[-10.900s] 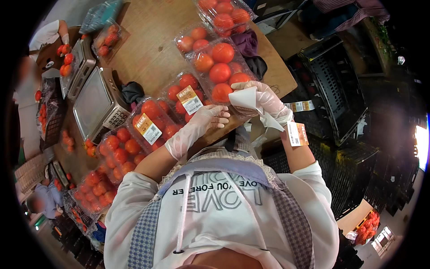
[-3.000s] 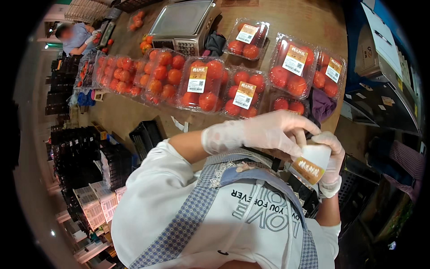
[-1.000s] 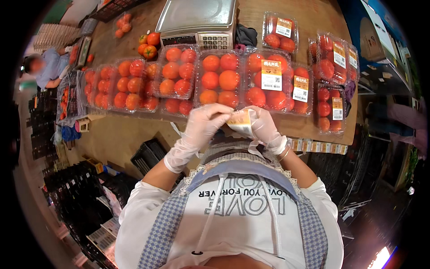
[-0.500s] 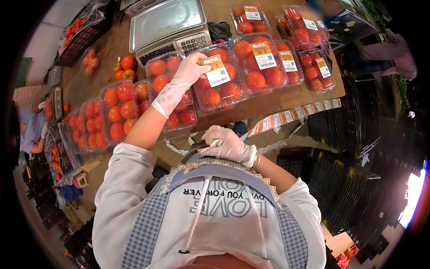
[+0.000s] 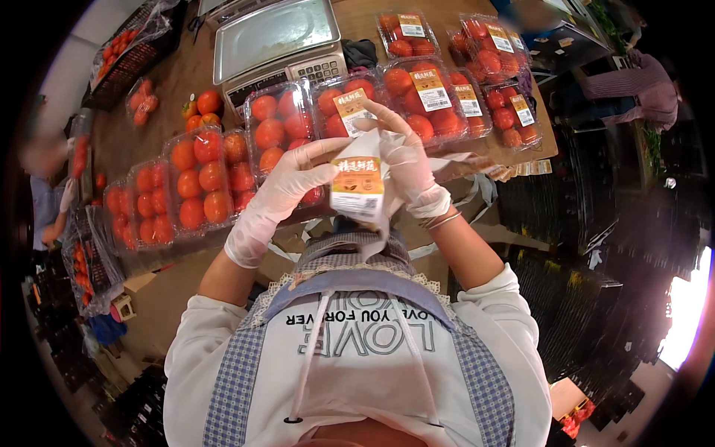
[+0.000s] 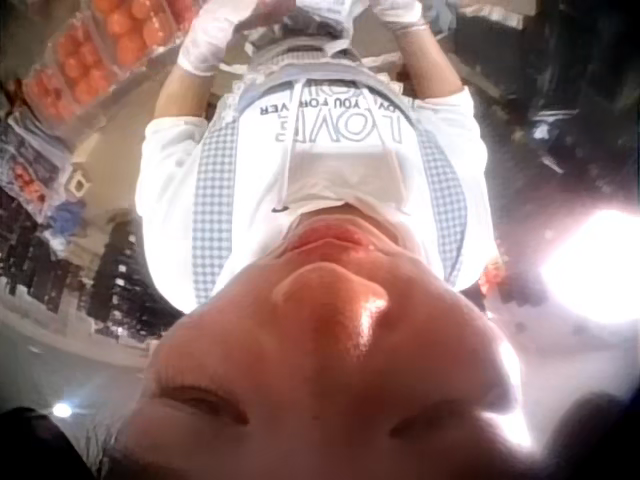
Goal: The person packs red tomatoes into clear plastic containers, weighs them on a digital scale, and applies labels. They handle the produce by hand, arranging the tomatoes in the trays and moving the finished packages into black crates.
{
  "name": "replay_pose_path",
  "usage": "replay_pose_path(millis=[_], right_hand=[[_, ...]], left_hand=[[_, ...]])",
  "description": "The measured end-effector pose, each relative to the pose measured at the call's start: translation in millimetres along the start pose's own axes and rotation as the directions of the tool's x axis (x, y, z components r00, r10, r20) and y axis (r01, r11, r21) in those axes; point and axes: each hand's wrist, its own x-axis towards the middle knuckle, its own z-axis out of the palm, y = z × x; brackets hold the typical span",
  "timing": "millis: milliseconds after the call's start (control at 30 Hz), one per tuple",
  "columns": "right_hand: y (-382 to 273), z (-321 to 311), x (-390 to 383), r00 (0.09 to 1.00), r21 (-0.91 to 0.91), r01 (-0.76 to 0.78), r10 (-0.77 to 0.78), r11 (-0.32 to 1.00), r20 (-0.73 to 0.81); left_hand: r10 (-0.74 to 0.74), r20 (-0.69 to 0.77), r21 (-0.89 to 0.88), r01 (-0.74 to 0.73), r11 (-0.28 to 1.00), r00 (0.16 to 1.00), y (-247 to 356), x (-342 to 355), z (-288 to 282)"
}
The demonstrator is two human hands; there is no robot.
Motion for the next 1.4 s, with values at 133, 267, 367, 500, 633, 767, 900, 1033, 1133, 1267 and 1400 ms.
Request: replay_pose_path(millis=[133,267,367,500,633,767,900,1033,1133,1267,1400], right_hand=[[2,-21,-5,0.994,-0.107,-0.112,0.110,0.988,-0.028],[4,-18,-14,0.978,-0.254,-0.207,0.197,0.945,-0.065],[24,-25,-15,0.957,-0.266,-0.291,0.283,0.919,-0.070],[45,-46,-22,0.925,-0.545,-0.344,0.377,0.764,-0.054],[64,-64,-45,0.815,-0.503,-0.421,0.558,0.755,0.155],[59,-39,-49,0.695,-0.435,-0.601,0.707,0.670,0.128],[80,-40,-66,0.925,-0.545,-0.184,0.331,0.818,0.186],[61,-27,-79,0.855,-0.261,-0.503,0.519,0.824,-0.009],[47,-17,-86,0.944,-0.156,-0.326,0.312,0.933,-0.103],[11,8,-89,0.957,0.042,-0.226,0.230,0.973,-0.176],[-11,-10,-95,0.974,-0.081,-0.140,0.122,0.987,-0.189]], left_hand=[[0.001,-0.026,-0.047,-0.002,0.999,1.000,-13,4,-1],[0.013,-0.211,0.249,0.041,0.968,0.977,-16,5,11],[0.193,-0.324,0.479,-0.015,0.878,0.926,-39,1,4],[0.647,-0.355,0.801,-0.137,0.583,0.675,-6,-13,-7],[0.304,-0.508,0.442,-0.059,0.895,0.806,73,-19,-103],[-0.072,-0.413,0.504,0.294,0.812,0.908,50,9,-176],[-0.180,-0.360,0.522,0.358,0.774,0.915,40,54,-182],[-0.019,-0.329,0.883,0.315,0.347,0.944,2,67,-225],[0.288,-0.282,0.911,0.350,-0.220,0.915,14,58,-148],[0.295,0.139,0.924,-0.231,0.305,0.945,-14,24,-54],[-0.094,0.403,0.232,-0.003,0.973,0.910,-78,-9,23]])
